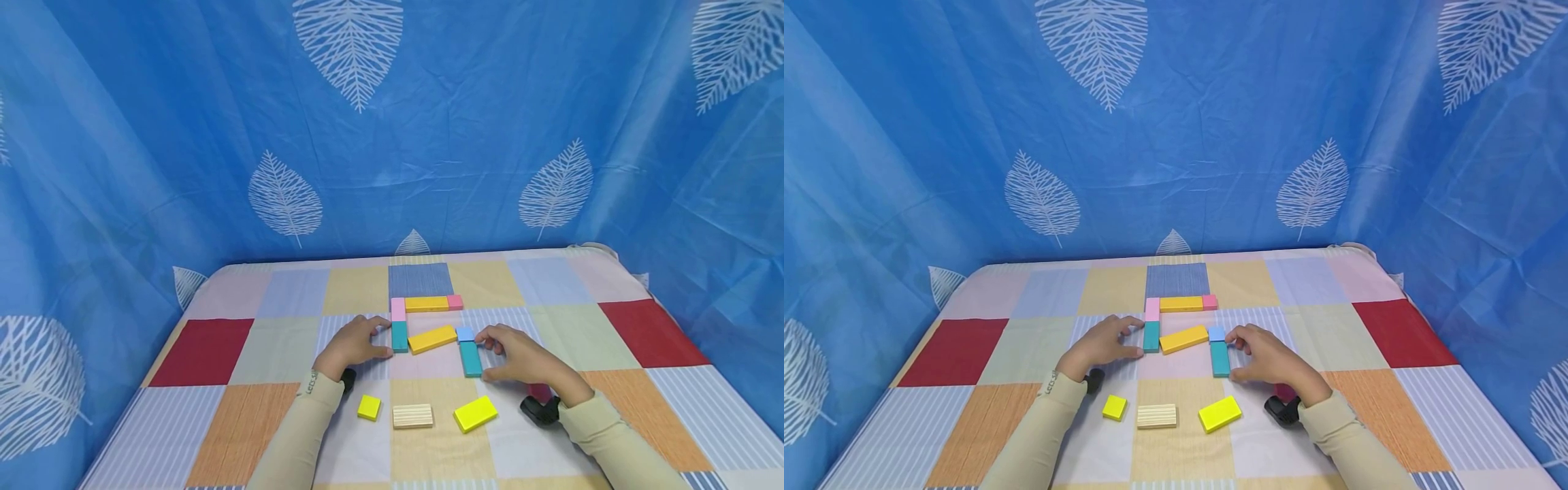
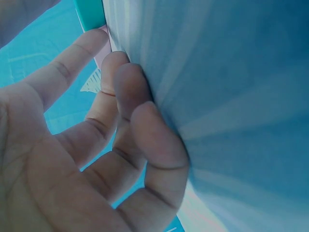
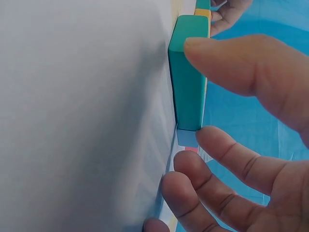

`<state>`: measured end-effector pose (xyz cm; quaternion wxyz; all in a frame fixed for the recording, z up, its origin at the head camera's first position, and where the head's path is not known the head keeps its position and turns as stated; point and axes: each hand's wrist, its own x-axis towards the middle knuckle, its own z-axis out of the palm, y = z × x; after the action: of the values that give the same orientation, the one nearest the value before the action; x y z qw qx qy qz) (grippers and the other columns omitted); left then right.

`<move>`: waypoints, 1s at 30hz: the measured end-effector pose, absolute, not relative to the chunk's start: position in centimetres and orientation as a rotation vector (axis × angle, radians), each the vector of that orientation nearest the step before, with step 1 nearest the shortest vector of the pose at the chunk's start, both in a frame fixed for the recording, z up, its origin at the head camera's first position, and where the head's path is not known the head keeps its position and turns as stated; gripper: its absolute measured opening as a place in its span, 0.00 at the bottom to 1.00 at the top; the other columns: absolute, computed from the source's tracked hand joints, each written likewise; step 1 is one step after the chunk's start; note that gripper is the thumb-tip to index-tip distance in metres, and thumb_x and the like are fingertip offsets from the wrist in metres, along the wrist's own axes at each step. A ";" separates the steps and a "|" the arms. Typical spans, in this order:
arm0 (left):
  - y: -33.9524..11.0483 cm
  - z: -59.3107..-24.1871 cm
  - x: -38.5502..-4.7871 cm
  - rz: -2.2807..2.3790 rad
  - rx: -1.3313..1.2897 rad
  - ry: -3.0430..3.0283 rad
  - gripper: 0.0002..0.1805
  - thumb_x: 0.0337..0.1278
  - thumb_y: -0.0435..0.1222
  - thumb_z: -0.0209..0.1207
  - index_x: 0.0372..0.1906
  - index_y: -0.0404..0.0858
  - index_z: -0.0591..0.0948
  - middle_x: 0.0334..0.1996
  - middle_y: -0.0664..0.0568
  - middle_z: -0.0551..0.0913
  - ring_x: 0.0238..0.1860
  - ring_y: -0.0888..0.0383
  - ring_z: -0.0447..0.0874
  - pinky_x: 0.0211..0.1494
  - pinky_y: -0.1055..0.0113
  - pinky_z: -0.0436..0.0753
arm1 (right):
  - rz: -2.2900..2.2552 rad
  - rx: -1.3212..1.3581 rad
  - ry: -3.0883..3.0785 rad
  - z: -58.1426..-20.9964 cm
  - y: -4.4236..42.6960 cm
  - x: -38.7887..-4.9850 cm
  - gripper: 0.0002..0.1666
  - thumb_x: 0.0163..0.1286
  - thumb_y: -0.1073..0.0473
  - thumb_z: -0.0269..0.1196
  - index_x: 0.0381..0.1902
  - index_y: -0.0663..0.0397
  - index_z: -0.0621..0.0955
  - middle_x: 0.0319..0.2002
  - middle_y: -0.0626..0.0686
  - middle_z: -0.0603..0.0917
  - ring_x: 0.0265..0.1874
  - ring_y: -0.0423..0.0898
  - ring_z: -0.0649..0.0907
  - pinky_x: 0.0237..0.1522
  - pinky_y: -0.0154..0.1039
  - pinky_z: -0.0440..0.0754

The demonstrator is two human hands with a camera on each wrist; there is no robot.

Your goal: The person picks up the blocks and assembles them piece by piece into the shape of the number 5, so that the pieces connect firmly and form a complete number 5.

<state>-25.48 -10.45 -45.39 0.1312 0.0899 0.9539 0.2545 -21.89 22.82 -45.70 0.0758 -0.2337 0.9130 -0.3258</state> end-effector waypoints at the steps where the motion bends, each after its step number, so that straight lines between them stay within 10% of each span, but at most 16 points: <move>1: -10.4 -45.4 -25.5 0.740 0.260 2.770 0.34 0.60 0.42 0.79 0.71 0.46 0.82 0.50 0.45 0.83 0.44 0.51 0.80 0.58 0.50 0.85 | -0.975 -0.697 2.738 -45.7 22.8 -21.9 0.32 0.55 0.63 0.84 0.54 0.63 0.83 0.43 0.49 0.81 0.41 0.45 0.76 0.46 0.41 0.83; 30: -10.5 -45.5 -25.5 0.741 0.274 2.769 0.35 0.60 0.42 0.79 0.72 0.45 0.82 0.51 0.44 0.83 0.46 0.50 0.81 0.59 0.50 0.85 | -0.985 -0.701 2.738 -45.7 22.9 -21.9 0.30 0.56 0.61 0.83 0.53 0.63 0.82 0.44 0.49 0.82 0.41 0.45 0.76 0.46 0.42 0.82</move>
<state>-25.53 -10.45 -45.47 0.1306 0.0944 0.9534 0.2551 -21.95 22.89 -45.66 0.0743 -0.2336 0.9122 -0.3282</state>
